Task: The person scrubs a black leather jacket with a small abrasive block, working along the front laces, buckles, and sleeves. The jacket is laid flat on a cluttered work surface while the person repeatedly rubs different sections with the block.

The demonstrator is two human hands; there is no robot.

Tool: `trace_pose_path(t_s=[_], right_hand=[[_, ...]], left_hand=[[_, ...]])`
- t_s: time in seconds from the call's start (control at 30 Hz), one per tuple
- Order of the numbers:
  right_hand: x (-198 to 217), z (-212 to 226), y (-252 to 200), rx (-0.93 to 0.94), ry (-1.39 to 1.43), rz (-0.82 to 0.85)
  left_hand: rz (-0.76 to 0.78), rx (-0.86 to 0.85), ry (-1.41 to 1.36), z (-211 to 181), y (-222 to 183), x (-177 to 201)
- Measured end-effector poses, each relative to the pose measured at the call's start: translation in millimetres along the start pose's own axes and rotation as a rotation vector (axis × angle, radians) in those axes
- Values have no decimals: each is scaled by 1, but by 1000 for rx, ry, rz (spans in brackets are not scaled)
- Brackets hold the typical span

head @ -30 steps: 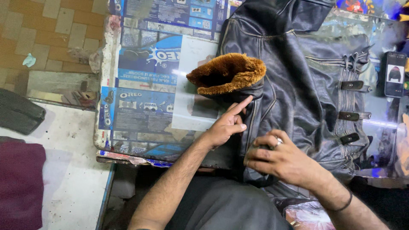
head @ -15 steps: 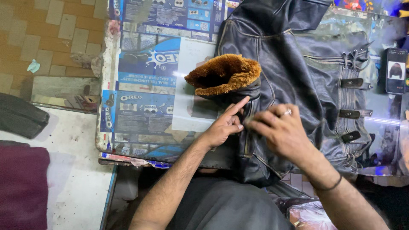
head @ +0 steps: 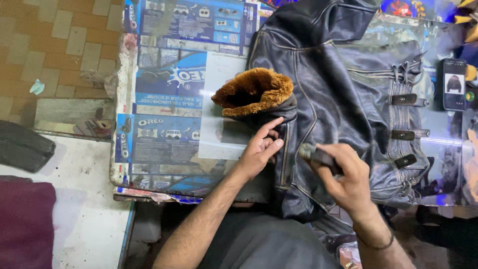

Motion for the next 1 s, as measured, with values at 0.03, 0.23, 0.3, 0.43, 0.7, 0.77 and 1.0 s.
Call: trace_pose_path(t_s=[0.03, 0.23, 0.3, 0.43, 0.7, 0.77, 1.0], right_hand=[[3, -6, 9, -58, 16, -85], [-12, -7, 45, 23, -89, -146], [-18, 0, 52, 105, -191, -144], [-38, 20, 53, 223, -347, 134], [-33, 32, 24, 153, -260, 395], [-40, 29, 15, 152, -269, 407], [-39, 2, -54, 93, 450, 613]], left_hand=[[-44, -23, 23, -1, 2, 1], [-178, -151, 135, -2, 10, 1], [-190, -135, 126, 0, 10, 3], [-146, -129, 145, 1, 8, 2], [-51, -134, 55, -2, 4, 4], [-51, -149, 57, 0, 2, 4], [-247, -67, 90, 32, -44, 60]])
Point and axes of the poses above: each hand's wrist, its own y-axis towards the middle knuckle, its own x-axis out of the back of the hand, z = x × y, the point moved 8 cm from there along y, towards the middle knuckle, and after that the axes turned 12 degrees about y, right-handed, at the moved point
